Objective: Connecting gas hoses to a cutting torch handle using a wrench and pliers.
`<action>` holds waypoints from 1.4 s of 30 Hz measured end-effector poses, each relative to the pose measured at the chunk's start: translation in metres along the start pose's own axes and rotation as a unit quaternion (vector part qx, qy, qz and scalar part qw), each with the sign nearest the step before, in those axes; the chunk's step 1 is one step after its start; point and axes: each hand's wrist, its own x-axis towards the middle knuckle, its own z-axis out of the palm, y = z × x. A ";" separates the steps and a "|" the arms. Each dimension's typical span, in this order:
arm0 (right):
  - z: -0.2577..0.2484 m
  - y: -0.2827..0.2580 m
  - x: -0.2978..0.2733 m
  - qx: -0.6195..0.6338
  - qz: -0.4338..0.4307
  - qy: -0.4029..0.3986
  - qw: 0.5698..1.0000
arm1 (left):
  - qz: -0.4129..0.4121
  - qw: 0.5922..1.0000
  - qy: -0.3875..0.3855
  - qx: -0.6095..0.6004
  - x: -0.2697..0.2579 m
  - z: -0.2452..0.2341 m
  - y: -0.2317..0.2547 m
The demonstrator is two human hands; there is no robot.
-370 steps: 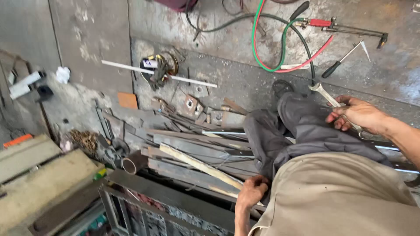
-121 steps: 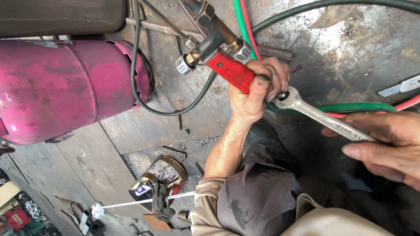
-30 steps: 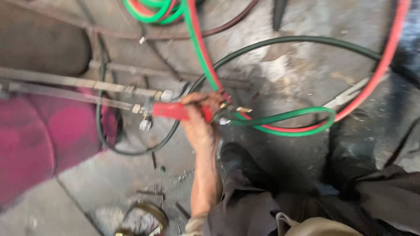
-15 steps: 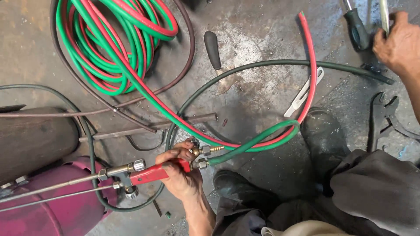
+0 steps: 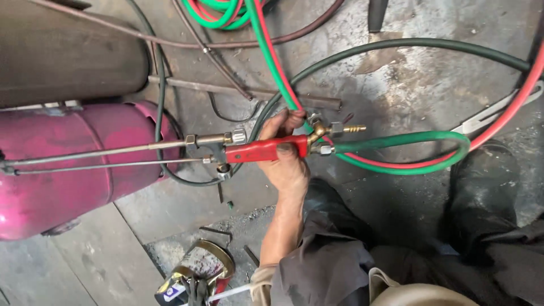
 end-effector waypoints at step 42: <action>-0.048 -0.416 0.084 0.227 -0.051 -0.187 0.954 | -0.018 0.844 -0.113 -0.525 0.045 0.018 0.063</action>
